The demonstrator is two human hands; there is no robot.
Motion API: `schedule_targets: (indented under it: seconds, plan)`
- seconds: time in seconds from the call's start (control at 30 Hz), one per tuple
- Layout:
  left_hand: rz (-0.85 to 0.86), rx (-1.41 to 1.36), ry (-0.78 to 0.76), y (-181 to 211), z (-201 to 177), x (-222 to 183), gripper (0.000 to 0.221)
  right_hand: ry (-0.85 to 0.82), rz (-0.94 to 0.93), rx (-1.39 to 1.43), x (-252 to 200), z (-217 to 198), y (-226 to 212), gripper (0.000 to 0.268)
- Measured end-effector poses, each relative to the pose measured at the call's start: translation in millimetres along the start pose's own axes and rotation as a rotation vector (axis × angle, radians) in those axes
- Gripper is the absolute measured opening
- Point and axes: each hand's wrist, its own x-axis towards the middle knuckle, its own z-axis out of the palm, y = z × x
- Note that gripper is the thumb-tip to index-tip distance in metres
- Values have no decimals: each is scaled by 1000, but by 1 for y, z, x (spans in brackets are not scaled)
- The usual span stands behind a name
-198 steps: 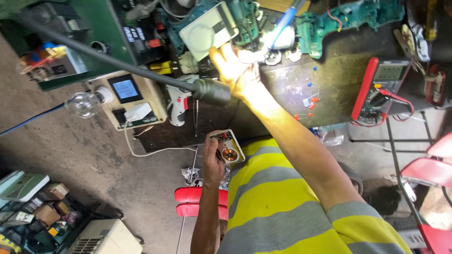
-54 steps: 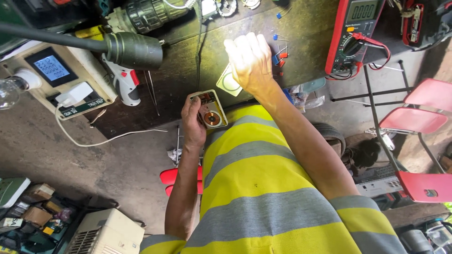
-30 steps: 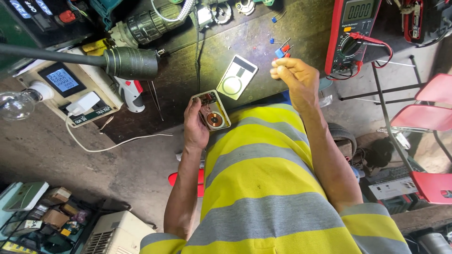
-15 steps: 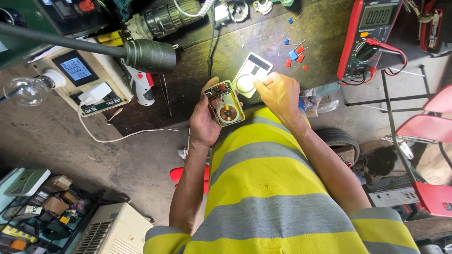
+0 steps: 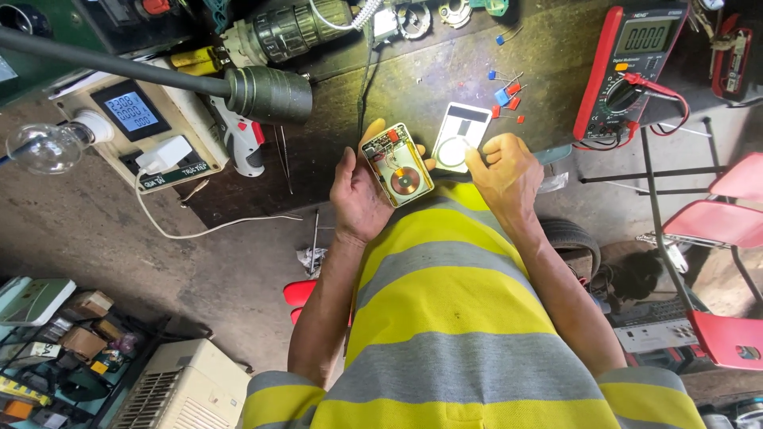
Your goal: Assembling a small electronic device by fitting a circuit board and battery into a plastic casing
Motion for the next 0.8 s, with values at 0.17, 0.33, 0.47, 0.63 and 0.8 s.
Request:
schedule_targets:
  seconds: [0.17,0.33,0.47,0.63,0.8]
  plan:
    - [8,5,29,6,1,5,63,-62,134,107,-5,-7,3,35]
    - [58,8,84,7,4,5,59,-103,210,167,-10,2,9,39]
    - [74,25,106,9,3,4,59,-93,219,186,-10,-4,-2,42]
    - [86,26,117,8,3,6,59,-255,329,383,-13,-9,7,38]
    - [75,24,78,3,0,6,60,-307,446,775,-15,-38,-17,38]
